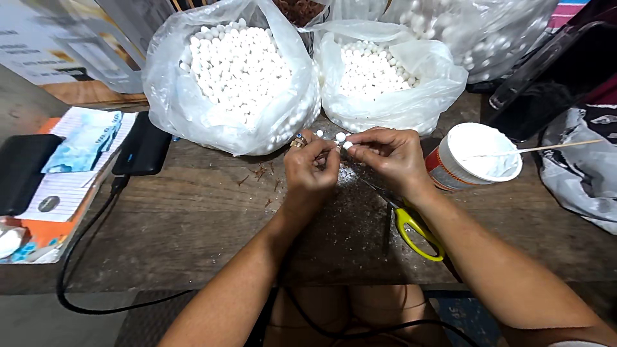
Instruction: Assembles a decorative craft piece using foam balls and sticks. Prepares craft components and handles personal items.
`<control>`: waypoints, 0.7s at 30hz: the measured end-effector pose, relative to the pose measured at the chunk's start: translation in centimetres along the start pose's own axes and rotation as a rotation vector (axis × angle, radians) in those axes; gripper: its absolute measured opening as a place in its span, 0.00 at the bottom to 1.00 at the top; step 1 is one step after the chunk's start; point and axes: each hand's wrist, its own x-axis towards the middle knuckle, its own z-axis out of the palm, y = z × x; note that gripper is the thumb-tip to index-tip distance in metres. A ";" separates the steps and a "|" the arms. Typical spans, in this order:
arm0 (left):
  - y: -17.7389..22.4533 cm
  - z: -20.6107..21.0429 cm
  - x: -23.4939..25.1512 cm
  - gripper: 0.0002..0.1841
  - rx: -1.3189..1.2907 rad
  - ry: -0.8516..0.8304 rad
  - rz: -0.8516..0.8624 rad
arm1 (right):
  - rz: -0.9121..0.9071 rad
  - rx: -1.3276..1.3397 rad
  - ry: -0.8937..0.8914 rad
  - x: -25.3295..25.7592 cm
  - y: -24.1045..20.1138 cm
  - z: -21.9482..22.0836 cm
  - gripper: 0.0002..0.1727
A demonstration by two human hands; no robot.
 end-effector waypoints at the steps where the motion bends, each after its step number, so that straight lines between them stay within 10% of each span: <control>1: 0.0 0.0 0.0 0.05 -0.006 0.001 0.001 | -0.003 0.000 0.006 0.0 0.0 0.0 0.07; 21: 0.3 -0.2 0.1 0.04 -0.160 -0.018 -0.137 | 0.039 0.062 0.063 0.2 -0.1 -0.2 0.12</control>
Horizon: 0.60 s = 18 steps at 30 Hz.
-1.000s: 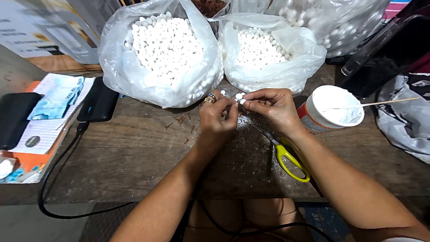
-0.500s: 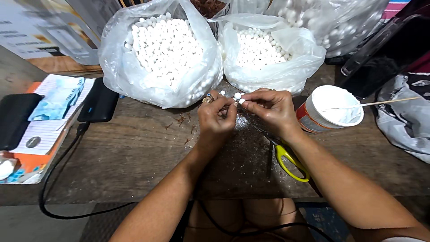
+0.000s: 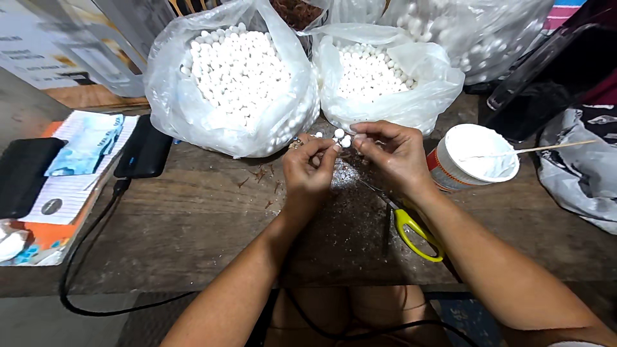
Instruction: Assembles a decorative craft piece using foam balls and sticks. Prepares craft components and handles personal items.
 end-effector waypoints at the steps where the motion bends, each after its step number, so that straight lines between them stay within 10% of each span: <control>1: 0.1 -0.1 0.1 0.03 -0.033 0.000 -0.038 | 0.044 0.041 0.016 0.0 0.0 -0.1 0.13; 7: 0.5 -0.6 0.5 0.03 -0.175 -0.003 -0.190 | 0.283 0.240 0.044 0.0 0.3 0.5 0.07; 18: 0.1 0.2 -0.2 0.04 0.043 0.015 0.057 | -0.124 -0.179 0.043 -0.4 -0.2 0.7 0.10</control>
